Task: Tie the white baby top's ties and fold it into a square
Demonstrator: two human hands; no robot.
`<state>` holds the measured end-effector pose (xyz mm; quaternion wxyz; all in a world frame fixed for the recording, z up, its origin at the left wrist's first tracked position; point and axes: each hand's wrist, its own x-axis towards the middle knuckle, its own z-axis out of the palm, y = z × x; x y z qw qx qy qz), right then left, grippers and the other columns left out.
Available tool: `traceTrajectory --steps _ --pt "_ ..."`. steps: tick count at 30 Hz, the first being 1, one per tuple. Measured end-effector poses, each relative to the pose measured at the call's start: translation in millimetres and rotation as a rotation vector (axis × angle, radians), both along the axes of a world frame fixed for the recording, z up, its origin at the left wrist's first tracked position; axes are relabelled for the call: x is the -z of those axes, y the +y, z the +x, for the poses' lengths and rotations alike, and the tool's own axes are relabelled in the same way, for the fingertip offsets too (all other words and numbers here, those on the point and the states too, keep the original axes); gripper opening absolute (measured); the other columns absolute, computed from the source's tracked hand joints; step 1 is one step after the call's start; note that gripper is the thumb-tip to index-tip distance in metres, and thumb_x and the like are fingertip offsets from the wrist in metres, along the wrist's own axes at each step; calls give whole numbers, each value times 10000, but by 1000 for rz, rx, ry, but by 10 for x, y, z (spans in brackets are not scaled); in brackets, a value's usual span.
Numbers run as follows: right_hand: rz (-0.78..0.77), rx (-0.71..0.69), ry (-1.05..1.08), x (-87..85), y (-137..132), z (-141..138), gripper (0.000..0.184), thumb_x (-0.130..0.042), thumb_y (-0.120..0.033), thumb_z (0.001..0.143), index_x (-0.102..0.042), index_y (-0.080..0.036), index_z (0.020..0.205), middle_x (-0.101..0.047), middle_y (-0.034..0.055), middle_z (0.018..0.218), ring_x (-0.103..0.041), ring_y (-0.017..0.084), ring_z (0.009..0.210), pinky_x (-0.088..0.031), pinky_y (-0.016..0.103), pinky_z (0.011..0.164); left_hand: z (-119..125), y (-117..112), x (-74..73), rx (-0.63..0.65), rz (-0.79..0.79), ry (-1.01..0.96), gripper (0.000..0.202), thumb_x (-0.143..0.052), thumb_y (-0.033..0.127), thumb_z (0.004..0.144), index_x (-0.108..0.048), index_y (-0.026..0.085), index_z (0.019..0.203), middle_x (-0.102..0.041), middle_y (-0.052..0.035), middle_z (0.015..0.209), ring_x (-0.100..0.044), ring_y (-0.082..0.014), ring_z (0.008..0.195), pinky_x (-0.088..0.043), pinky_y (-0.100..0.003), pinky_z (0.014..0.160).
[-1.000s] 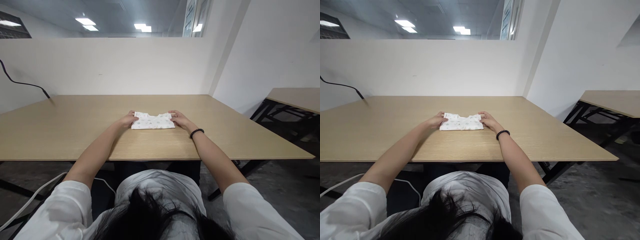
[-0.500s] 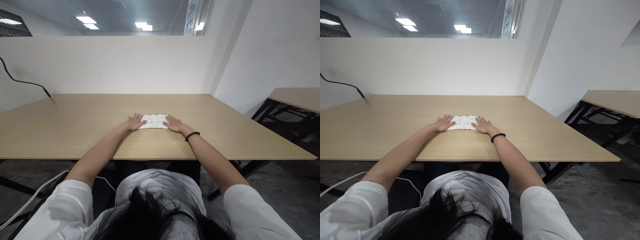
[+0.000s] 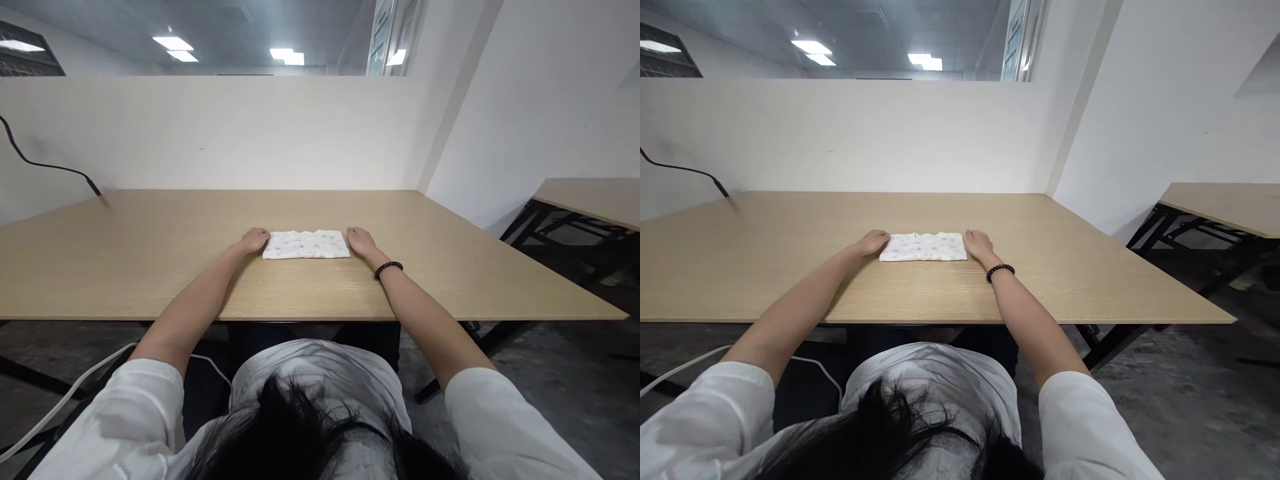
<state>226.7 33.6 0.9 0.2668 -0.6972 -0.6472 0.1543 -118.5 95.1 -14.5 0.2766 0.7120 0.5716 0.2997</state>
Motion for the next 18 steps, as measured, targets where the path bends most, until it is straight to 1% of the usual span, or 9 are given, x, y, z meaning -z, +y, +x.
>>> traceTrajectory --steps 2,3,5,7,11,13,16,18 --pt "-1 3 -23 15 19 1 331 -437 -302 948 -723 -139 995 -726 175 1119 -649 298 1078 -469 368 930 -14 -9 9 -3 -2 30 245 -590 382 750 -671 166 833 -721 -195 1070 -614 -373 1102 -459 -449 941" --pt "5 -5 -35 27 28 -4 259 -505 -279 903 -727 -151 940 -741 156 1052 -657 289 1038 -475 349 895 -9 -22 8 7 -2 29 226 -596 375 743 -666 171 811 -729 -173 1012 -634 -348 1039 -479 -423 892" --pt "29 -19 -50 56 44 -17 147 -590 -225 819 -719 -173 869 -745 116 951 -657 266 985 -474 314 841 13 -52 -2 15 4 5 197 -610 356 729 -654 178 799 -725 -133 928 -642 -302 950 -493 -381 816" --pt "51 -28 -34 82 57 -29 116 -617 -173 761 -698 -184 844 -735 87 904 -651 239 936 -469 289 796 37 -79 -21 19 9 -46 175 -625 324 713 -639 178 808 -706 -103 885 -634 -267 897 -489 -357 786" --pt "77 -65 107 95 55 -43 209 -613 -126 709 -653 -177 908 -711 56 933 -630 180 817 -455 256 710 79 -133 -69 79 -23 -211 181 -638 253 707 -614 172 868 -673 -71 873 -621 -217 847 -481 -340 792" --pt "84 -82 172 83 42 -45 271 -598 -105 691 -630 -163 954 -699 59 940 -621 165 784 -445 244 670 105 -165 -89 66 -54 -309 198 -624 211 702 -609 176 897 -663 -60 860 -621 -204 820 -486 -332 775" --pt "68 -99 213 57 21 -33 377 -586 -94 667 -598 -159 1038 -688 61 928 -614 169 765 -427 246 630 142 -213 -118 35 -132 -461 236 -587 194 711 -620 186 945 -663 -54 852 -632 -198 801 -505 -322 742" --pt "42 -107 213 43 12 -17 423 -580 -114 673 -584 -171 1092 -689 58 921 -611 182 758 -418 258 622 147 -236 -143 86 -210 -516 265 -595 213 718 -645 184 976 -688 -66 894 -651 -208 843 -524 -326 763"
